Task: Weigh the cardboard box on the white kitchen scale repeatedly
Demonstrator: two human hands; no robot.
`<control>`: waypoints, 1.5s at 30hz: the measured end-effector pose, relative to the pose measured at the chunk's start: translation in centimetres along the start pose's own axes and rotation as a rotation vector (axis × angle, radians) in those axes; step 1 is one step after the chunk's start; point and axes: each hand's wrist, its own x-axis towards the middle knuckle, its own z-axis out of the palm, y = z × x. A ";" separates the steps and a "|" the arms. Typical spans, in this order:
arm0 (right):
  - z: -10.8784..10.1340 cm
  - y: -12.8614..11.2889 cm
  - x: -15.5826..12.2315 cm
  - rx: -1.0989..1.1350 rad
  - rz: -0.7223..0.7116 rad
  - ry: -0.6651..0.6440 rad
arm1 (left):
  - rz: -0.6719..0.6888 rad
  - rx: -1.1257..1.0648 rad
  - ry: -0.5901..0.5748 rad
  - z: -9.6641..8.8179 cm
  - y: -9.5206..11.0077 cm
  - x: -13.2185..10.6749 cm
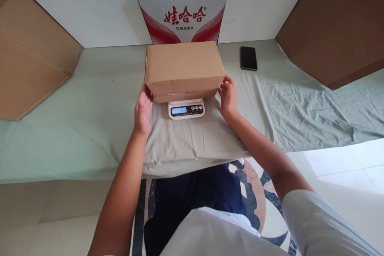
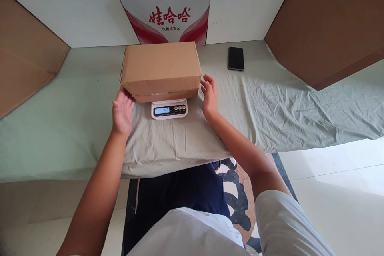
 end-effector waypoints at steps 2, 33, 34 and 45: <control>0.1 -0.3 -0.3 -0.016 -0.025 -0.011 | -0.006 0.003 -0.005 0.0 0.0 0.0; 2.4 -5.7 0.3 -0.120 -0.320 -0.159 | -0.010 -0.020 -0.163 0.9 5.6 3.3; 2.5 -5.9 1.0 -0.120 -0.316 -0.158 | -0.010 -0.022 -0.171 0.9 6.3 4.0; 6.4 -1.1 12.3 -0.221 -0.486 -0.216 | -0.027 -0.147 0.037 3.8 2.1 13.8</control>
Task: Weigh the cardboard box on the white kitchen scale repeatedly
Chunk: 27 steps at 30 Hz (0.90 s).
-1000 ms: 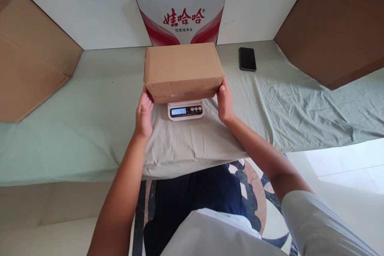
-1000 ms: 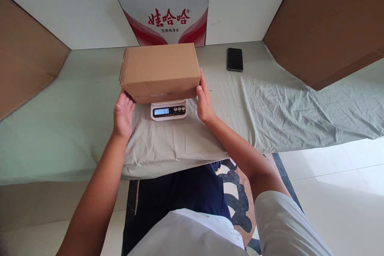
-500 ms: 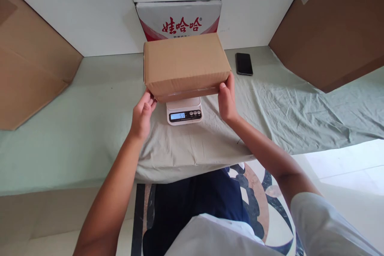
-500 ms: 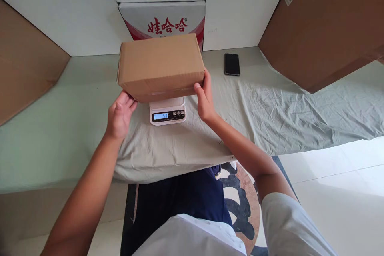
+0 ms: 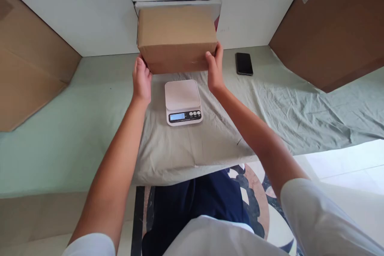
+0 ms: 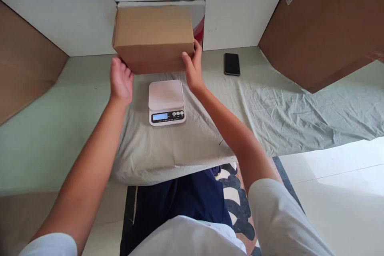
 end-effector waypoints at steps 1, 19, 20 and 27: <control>0.6 1.0 0.5 -0.019 0.005 0.001 | -0.053 -0.006 0.062 0.3 -1.1 0.7; 2.1 7.5 0.0 -0.013 0.183 -0.046 | -0.184 0.030 0.212 -1.0 -8.3 1.7; 2.2 7.4 -0.1 -0.012 0.189 -0.034 | -0.177 0.030 0.206 -0.9 -8.3 1.7; 1.0 6.5 0.3 0.054 0.223 0.123 | -0.144 0.058 0.207 -2.3 -7.3 1.4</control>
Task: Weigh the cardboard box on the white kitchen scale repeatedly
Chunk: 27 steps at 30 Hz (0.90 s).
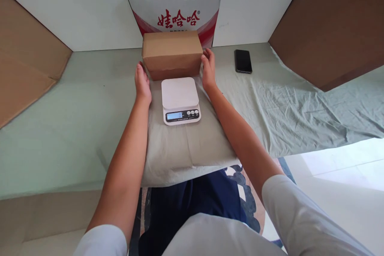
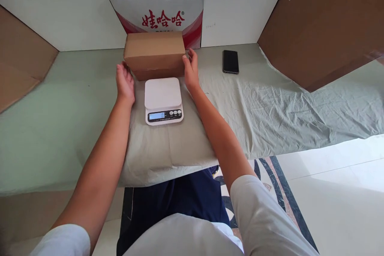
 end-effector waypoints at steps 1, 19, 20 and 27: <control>-0.7 -0.2 0.2 0.004 0.009 0.019 | -0.003 0.013 0.026 -0.6 0.2 0.0; -5.2 1.1 0.0 -0.067 0.060 0.064 | 0.001 0.116 -0.005 -2.5 -0.4 -1.0; -5.1 1.0 0.0 -0.061 0.063 0.054 | 0.001 0.107 -0.008 -2.4 -0.4 -1.1; -4.5 0.2 -0.6 -0.035 0.072 -0.033 | -0.008 0.080 -0.039 -2.0 -0.4 -0.8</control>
